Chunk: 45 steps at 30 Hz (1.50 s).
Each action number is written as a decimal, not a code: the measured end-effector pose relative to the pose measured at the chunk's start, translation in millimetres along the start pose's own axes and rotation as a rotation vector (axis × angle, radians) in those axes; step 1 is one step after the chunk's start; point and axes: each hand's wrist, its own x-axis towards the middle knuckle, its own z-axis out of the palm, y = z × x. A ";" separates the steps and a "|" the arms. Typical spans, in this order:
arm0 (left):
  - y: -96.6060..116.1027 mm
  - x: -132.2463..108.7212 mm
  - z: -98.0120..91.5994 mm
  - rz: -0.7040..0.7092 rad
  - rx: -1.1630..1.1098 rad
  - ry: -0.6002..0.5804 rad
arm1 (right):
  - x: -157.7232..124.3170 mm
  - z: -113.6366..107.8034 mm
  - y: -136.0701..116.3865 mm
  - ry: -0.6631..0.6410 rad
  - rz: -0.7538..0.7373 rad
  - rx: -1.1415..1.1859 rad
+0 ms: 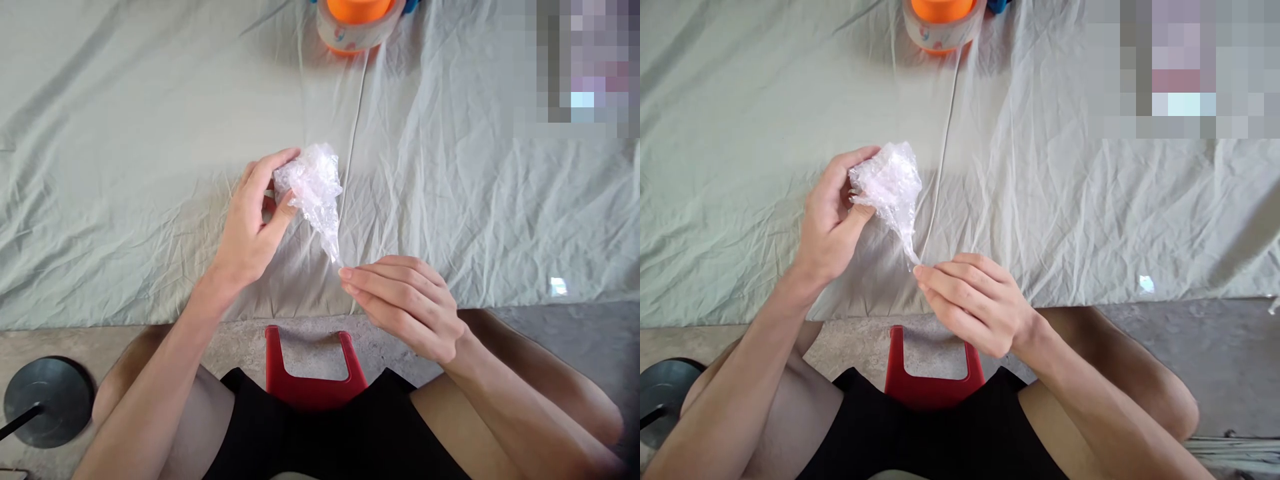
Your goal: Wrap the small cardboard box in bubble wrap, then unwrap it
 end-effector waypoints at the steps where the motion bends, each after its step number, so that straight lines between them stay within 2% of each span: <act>1: -0.6 0.9 0.3 -0.004 -0.010 0.001 | -0.8 0.2 0.0 0.018 0.027 -0.011; 4: -2.7 2.9 1.0 -0.016 -0.005 0.023 | -1.2 -0.9 2.2 0.064 0.051 -0.033; 7: -5.8 4.7 1.4 -0.035 0.007 0.026 | 1.3 -4.5 5.6 0.049 0.046 -0.061; 12: -6.3 8.5 1.1 -0.065 -0.013 0.010 | 2.9 -8.5 8.2 0.067 -0.046 -0.104; 16: -2.6 11.4 2.5 -0.087 0.006 0.036 | -1.2 -9.2 7.0 0.014 -0.066 -0.125; 21: -0.9 13.3 7.5 -0.102 0.059 0.069 | -5.2 -9.0 6.4 0.047 -0.086 -0.133; 24: 8.5 10.5 8.2 -0.032 0.149 0.120 | -6.5 -7.1 3.2 0.047 -0.001 -0.091; 27: 23.8 3.8 4.7 0.164 0.325 0.157 | -9.1 -2.5 0.1 0.121 0.095 -0.017; 28: 27.9 0.9 3.3 0.272 0.385 0.163 | -10.3 -1.0 -0.4 0.155 0.112 -0.002; 29: 30.8 -1.9 2.2 0.364 0.422 0.141 | -11.5 0.2 -0.7 0.177 0.128 0.007; 31: 32.9 -6.7 1.9 0.442 0.414 0.048 | -13.5 0.9 -1.2 0.186 0.171 0.020; 34: 30.5 -8.3 5.8 0.417 0.351 -0.042 | -14.1 -2.1 -3.2 0.160 0.229 0.047; 41: 25.6 5.5 17.8 0.409 0.307 0.011 | -8.5 -12.1 -4.5 0.137 0.312 0.162; 45: 31.9 8.6 16.4 0.332 0.249 -0.049 | -9.7 -15.6 -0.9 0.095 0.357 0.185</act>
